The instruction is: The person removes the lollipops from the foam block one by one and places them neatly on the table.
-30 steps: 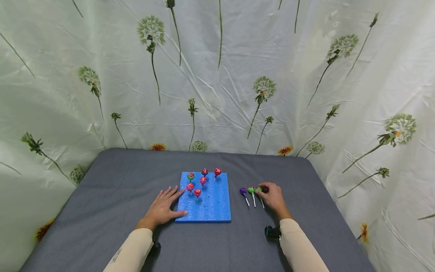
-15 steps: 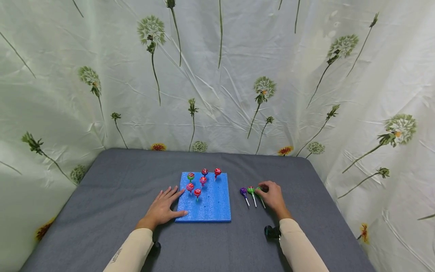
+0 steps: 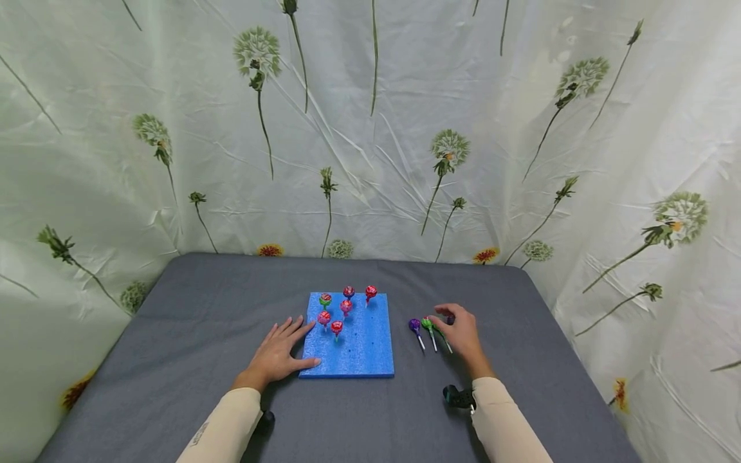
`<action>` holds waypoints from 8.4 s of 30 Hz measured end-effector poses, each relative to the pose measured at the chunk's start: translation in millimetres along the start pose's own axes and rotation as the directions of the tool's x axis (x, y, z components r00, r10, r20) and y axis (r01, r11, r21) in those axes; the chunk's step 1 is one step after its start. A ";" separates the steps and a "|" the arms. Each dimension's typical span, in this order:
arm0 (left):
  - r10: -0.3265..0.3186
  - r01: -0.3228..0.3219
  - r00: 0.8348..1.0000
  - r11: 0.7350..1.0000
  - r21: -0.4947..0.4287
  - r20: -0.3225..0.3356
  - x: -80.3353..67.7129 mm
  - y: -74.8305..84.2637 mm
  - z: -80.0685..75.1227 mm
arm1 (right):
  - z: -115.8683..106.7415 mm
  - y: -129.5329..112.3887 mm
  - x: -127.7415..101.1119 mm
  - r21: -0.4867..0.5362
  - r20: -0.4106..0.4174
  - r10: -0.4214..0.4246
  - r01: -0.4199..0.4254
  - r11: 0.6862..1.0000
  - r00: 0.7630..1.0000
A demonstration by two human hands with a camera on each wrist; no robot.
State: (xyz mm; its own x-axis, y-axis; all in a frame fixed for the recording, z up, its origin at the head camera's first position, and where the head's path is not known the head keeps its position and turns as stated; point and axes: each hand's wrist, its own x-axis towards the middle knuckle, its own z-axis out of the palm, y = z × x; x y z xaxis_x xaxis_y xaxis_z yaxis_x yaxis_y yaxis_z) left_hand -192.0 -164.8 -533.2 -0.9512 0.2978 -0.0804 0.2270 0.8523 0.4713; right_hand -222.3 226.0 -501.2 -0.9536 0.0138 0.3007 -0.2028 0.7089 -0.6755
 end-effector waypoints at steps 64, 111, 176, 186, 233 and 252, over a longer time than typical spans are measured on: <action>-0.022 0.021 1.000 1.000 0.015 0.005 1.7 1.6 2.8 | 127.7 -115.0 -39.5 0.476 0.216 -0.067 -0.045 0.878 0.974; -0.011 0.011 1.000 1.000 0.006 0.004 2.4 1.6 1.6 | 66.5 -132.7 -34.0 0.542 0.059 -0.022 -0.013 0.840 0.998; -0.025 0.025 0.999 1.000 -0.001 0.021 5.4 1.4 1.6 | -42.4 33.9 -14.9 0.371 -0.143 0.213 -0.148 0.917 0.966; -0.010 0.010 1.000 1.000 -0.006 0.010 2.7 1.7 0.5 | -43.5 63.2 -9.2 0.296 -0.105 0.297 -0.255 0.920 0.949; -0.006 0.006 1.000 1.000 0.003 -0.018 0.3 -2.8 0.1 | -30.6 54.9 -4.9 0.103 -0.169 0.376 -0.363 0.926 0.911; 0.006 -0.006 1.000 1.000 -0.010 -0.006 2.6 1.0 0.5 | -8.8 2.4 -11.9 0.157 -0.280 0.243 -0.206 0.966 0.929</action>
State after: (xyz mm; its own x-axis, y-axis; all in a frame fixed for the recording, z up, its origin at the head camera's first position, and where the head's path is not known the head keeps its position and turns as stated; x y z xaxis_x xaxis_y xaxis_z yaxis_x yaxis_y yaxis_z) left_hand -194.1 -162.9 -533.4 -0.9512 0.3002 -0.0720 0.2307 0.8463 0.4801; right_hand -209.4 233.7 -500.6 -0.8727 0.3827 0.3032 -0.0342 0.5715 -0.8199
